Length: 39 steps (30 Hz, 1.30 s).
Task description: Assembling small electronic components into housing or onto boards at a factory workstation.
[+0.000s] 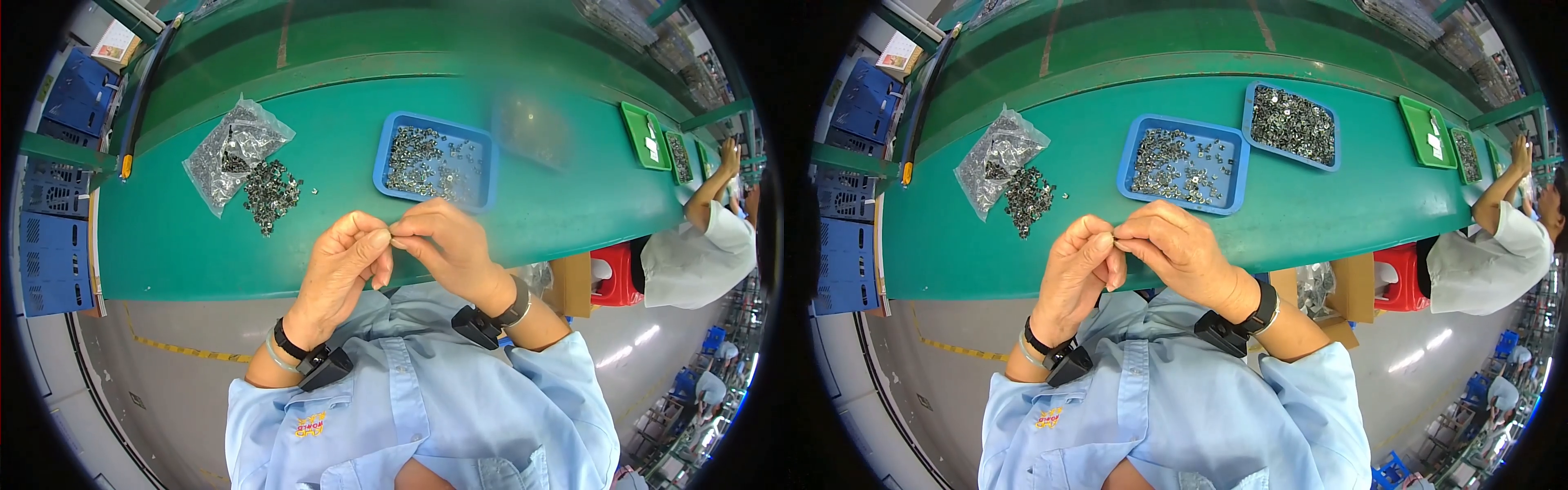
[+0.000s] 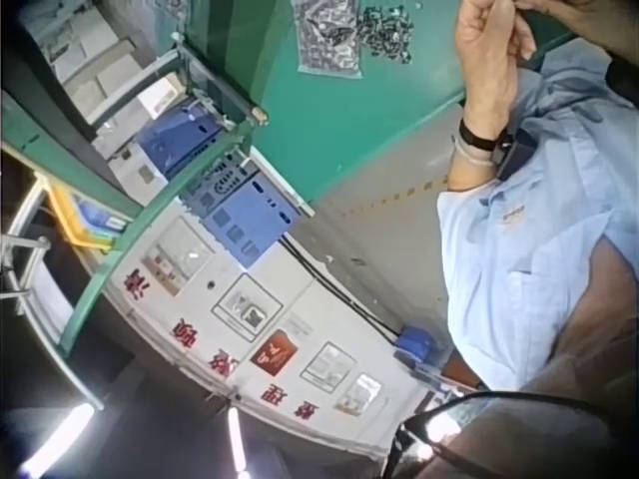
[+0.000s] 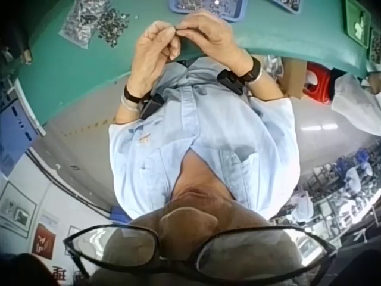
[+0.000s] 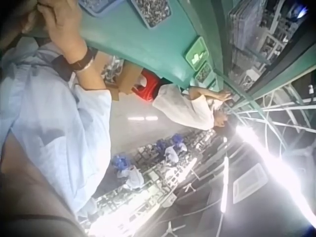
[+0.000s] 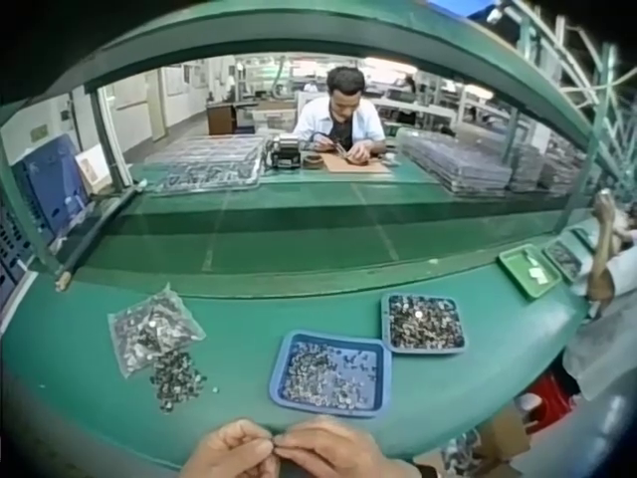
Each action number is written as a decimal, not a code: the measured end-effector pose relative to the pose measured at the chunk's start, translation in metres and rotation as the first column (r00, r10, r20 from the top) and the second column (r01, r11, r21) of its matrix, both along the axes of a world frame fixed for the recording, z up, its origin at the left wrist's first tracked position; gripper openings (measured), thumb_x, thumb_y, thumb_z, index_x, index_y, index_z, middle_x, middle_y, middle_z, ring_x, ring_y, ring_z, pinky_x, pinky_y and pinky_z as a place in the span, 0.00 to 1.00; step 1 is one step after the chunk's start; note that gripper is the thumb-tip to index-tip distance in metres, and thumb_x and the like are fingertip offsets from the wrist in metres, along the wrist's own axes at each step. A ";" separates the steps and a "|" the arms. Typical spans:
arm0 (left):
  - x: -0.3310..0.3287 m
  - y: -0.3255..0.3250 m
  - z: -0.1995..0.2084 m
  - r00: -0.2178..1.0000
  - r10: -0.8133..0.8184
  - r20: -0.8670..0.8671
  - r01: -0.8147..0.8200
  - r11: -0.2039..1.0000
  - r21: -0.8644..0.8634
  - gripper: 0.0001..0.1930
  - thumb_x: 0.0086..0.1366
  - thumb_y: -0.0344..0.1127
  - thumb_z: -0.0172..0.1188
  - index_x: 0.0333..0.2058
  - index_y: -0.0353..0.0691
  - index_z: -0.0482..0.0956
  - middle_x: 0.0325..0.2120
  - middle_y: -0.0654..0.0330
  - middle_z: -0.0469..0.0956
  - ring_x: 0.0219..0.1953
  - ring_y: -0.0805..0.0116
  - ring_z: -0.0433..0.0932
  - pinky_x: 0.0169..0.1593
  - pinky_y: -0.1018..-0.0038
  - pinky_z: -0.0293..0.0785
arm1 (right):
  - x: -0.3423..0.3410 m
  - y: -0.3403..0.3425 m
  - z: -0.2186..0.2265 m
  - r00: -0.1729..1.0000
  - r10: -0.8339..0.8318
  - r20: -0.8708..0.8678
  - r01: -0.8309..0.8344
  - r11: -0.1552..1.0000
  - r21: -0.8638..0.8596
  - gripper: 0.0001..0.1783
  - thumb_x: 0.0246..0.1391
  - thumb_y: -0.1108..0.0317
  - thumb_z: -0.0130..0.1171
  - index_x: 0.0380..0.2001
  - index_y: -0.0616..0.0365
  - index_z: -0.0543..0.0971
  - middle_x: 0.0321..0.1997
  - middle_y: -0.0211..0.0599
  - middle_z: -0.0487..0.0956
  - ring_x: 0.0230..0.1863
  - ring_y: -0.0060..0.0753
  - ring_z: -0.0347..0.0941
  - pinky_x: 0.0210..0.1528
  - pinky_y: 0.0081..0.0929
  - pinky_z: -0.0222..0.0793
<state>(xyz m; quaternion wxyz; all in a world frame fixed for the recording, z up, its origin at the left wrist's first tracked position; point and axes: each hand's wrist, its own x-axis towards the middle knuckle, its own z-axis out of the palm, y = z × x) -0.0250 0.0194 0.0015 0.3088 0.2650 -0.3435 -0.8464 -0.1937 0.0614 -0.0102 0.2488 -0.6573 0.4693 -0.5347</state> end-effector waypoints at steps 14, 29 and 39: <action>-0.003 0.005 -0.009 0.955 -0.006 -0.296 0.055 0.986 0.156 0.08 0.64 0.37 0.55 0.34 0.40 0.70 0.20 0.60 0.74 0.17 0.73 0.68 0.20 0.77 0.61 | 0.002 0.002 0.005 0.996 0.055 0.064 -0.053 0.998 -0.041 0.07 0.47 0.76 0.61 0.31 0.57 0.77 0.32 0.35 0.76 0.33 0.33 0.73 0.35 0.26 0.69; 0.008 -0.003 0.000 0.989 -0.104 -0.108 0.113 0.991 0.079 0.08 0.64 0.36 0.55 0.32 0.39 0.70 0.20 0.61 0.73 0.18 0.74 0.68 0.21 0.79 0.63 | -0.001 0.000 0.003 0.993 0.112 0.021 -0.112 0.994 0.006 0.07 0.44 0.76 0.63 0.29 0.57 0.77 0.30 0.36 0.77 0.32 0.34 0.74 0.33 0.27 0.70; 0.006 -0.002 0.004 0.990 -0.093 -0.109 0.101 0.992 0.076 0.09 0.66 0.39 0.52 0.33 0.38 0.70 0.21 0.60 0.73 0.20 0.76 0.69 0.22 0.80 0.64 | -0.002 0.001 0.000 0.991 0.077 0.112 -0.081 0.996 0.028 0.07 0.45 0.76 0.63 0.29 0.56 0.77 0.30 0.34 0.77 0.32 0.31 0.73 0.33 0.25 0.68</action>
